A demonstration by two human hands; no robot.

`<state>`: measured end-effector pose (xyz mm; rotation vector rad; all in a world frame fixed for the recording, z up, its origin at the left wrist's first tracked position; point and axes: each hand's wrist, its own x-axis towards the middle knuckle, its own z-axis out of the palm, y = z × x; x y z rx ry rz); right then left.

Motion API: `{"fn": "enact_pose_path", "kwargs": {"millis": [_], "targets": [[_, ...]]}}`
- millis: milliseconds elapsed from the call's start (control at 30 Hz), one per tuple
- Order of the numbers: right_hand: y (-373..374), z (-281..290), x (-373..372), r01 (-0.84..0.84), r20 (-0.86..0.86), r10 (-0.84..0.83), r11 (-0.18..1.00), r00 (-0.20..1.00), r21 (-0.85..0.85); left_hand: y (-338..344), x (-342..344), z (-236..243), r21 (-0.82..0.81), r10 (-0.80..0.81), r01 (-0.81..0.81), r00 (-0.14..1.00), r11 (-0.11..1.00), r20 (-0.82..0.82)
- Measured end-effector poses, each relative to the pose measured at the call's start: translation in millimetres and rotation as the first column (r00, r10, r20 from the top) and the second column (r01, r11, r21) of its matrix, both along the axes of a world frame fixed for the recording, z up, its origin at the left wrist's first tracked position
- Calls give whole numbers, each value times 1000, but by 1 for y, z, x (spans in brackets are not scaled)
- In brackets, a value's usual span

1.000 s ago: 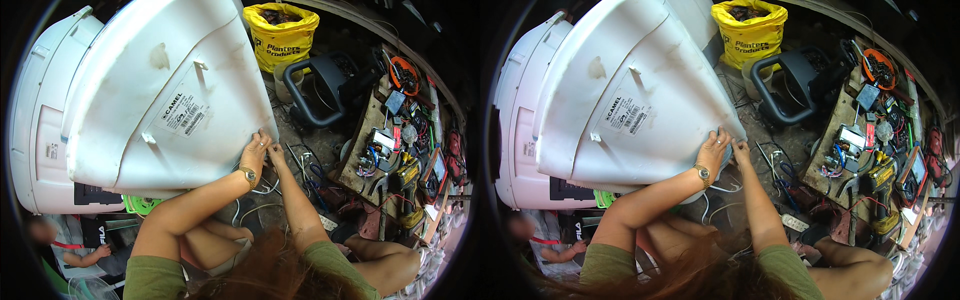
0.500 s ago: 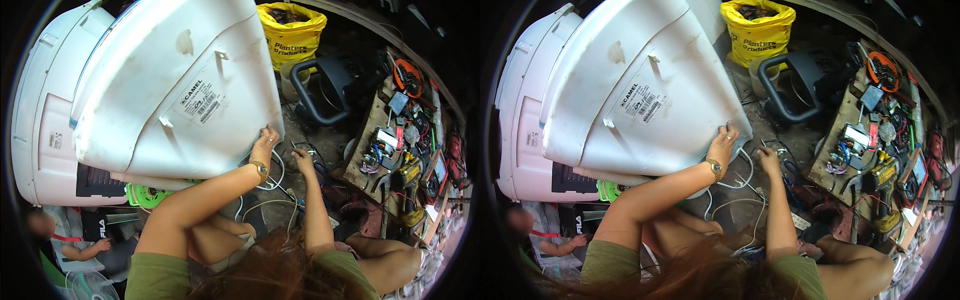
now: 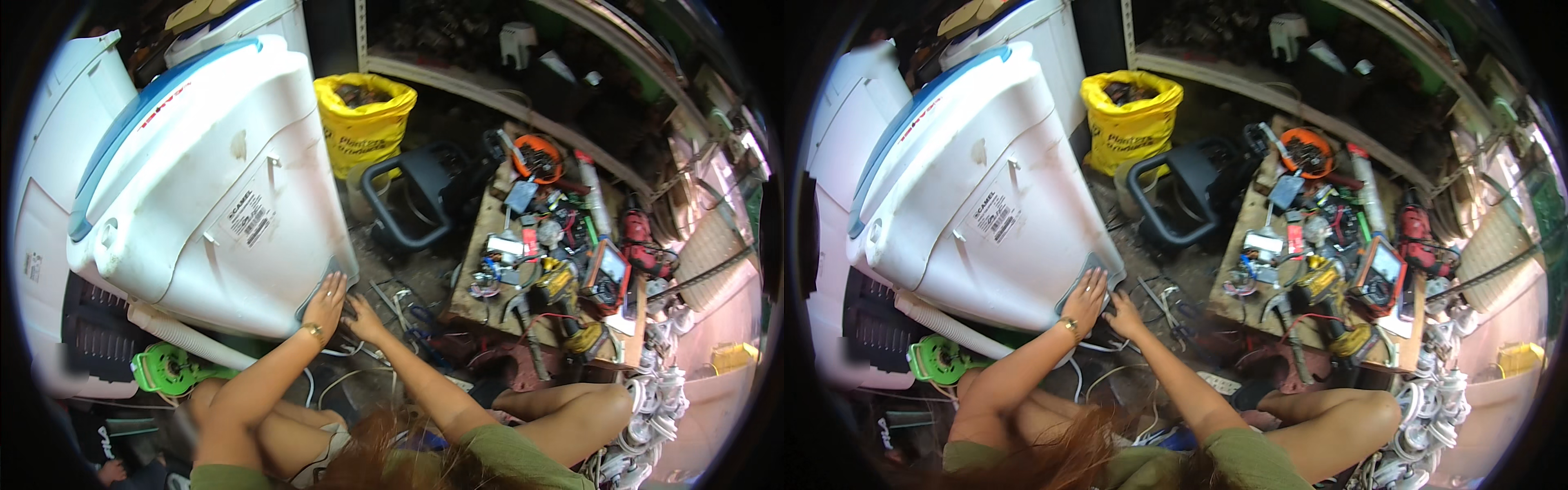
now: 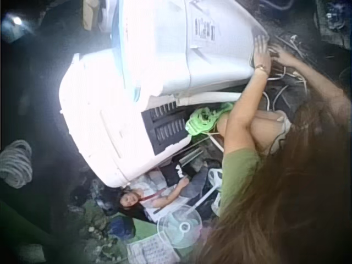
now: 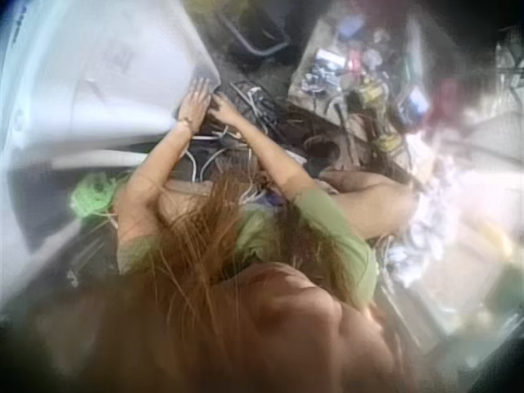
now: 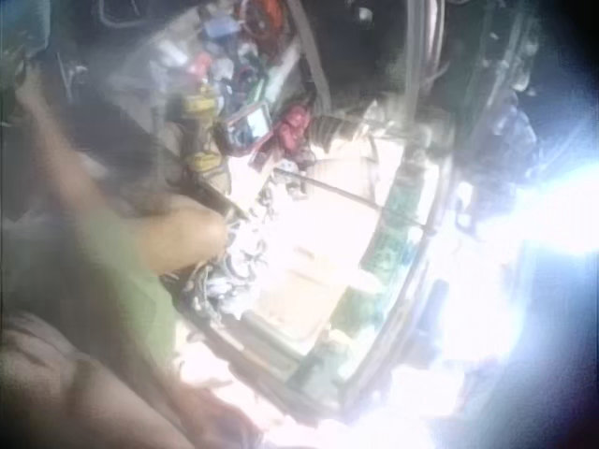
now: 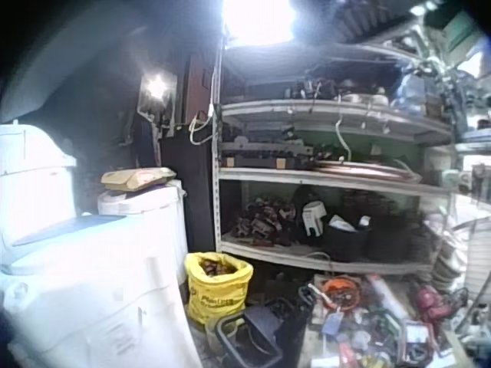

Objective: The person manipulates the electrical wires and components at the back of a washing machine by hand, using a small plate to cover the opening.

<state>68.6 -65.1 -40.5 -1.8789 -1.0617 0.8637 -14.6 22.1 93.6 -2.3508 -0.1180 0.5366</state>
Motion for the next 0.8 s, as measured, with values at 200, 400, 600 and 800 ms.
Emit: {"fn": "enact_pose_path", "kwargs": {"millis": [200,400,600,800], "targets": [[-43,73,28,-285,-225,278,959,934,0,-28,-31,86,-500,-6,219,920,838,393],[-74,227,112,-672,116,687,727,718,-142,-47,-45,113,-768,83,109,975,632,206],[-137,314,298,-79,254,130,976,958,-201,-52,-50,80,-831,168,-38,984,555,66],[-199,278,475,669,505,-690,695,519,263,-57,-39,33,-729,115,-316,943,607,-312]]}}
